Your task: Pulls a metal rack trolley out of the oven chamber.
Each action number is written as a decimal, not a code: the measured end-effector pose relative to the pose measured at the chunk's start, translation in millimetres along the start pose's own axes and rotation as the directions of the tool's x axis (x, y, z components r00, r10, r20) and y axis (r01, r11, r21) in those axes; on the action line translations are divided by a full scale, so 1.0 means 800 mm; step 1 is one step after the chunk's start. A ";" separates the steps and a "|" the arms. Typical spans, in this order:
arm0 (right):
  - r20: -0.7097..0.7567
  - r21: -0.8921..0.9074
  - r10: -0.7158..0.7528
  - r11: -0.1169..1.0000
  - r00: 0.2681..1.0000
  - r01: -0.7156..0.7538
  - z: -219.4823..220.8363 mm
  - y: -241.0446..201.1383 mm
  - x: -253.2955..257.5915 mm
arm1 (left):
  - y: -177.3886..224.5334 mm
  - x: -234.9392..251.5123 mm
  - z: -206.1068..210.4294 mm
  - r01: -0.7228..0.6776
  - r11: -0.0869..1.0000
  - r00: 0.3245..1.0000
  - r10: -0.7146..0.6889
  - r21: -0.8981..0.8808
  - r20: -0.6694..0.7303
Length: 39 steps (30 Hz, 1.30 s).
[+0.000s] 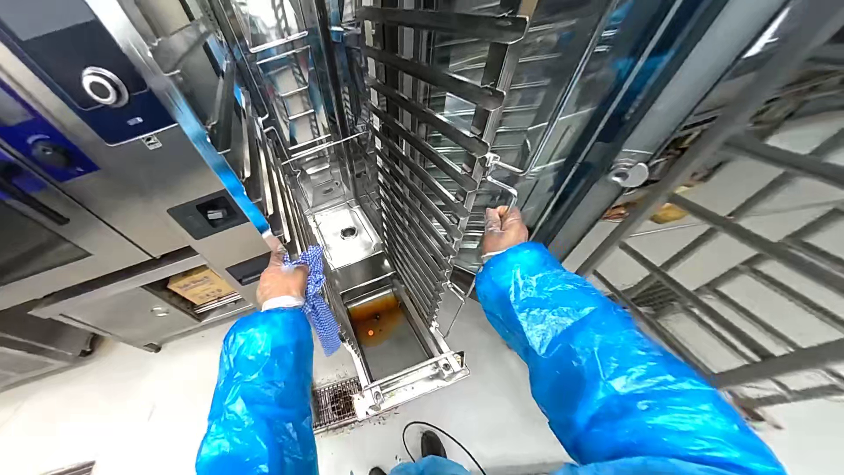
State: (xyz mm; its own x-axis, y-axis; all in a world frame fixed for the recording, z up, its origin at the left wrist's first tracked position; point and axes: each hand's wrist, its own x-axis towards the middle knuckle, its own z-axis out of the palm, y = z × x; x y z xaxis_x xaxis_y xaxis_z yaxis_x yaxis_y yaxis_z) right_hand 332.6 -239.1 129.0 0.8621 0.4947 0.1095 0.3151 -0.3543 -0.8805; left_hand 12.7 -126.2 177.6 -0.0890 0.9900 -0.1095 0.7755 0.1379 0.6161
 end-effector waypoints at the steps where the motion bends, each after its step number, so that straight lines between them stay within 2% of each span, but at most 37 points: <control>1: 0.007 0.001 -0.008 1.000 1.000 0.008 -0.001 -0.001 -0.002 | 0.000 0.000 -0.001 0.005 1.000 1.000 -0.005 0.004 -0.005; 8: 0.029 0.009 -0.087 0.996 0.996 0.087 0.015 0.004 0.021 | 0.006 0.029 0.011 0.067 0.998 0.996 -0.066 0.012 -0.055; 14: 0.066 0.012 -0.063 0.998 0.996 0.062 0.018 -0.002 0.027 | 0.015 0.035 0.017 0.087 0.996 0.990 -0.090 -0.030 -0.106; 19: 0.043 0.062 -0.041 0.997 0.998 0.039 0.023 -0.007 0.004 | 0.004 0.037 0.010 0.074 0.993 0.987 -0.086 -0.094 -0.135; 25: 0.031 0.083 -0.079 0.994 0.996 0.077 0.022 -0.004 -0.025 | -0.019 0.037 0.002 0.075 0.986 0.985 -0.096 -0.149 -0.141; 30: 0.003 0.095 -0.080 0.992 0.997 0.080 0.025 0.001 -0.053 | -0.036 0.043 -0.009 0.066 0.989 0.987 -0.084 -0.130 -0.138; 34: -0.051 0.055 -0.115 0.992 0.992 0.118 0.014 0.012 -0.069 | -0.030 0.038 -0.013 0.055 0.989 0.992 -0.070 -0.138 -0.108; 39: 0.003 0.054 -0.063 0.997 0.998 0.063 0.003 0.004 -0.074 | -0.032 0.032 -0.014 0.045 0.996 0.995 -0.052 -0.079 -0.085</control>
State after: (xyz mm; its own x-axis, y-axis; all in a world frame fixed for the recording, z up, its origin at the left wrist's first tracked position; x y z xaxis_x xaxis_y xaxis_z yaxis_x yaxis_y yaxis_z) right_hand 282.0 -267.7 118.5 0.8393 0.5187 0.1630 0.3465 -0.2792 -0.8955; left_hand -16.7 -104.3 167.8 -0.1822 0.9805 -0.0742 0.7188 0.1843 0.6703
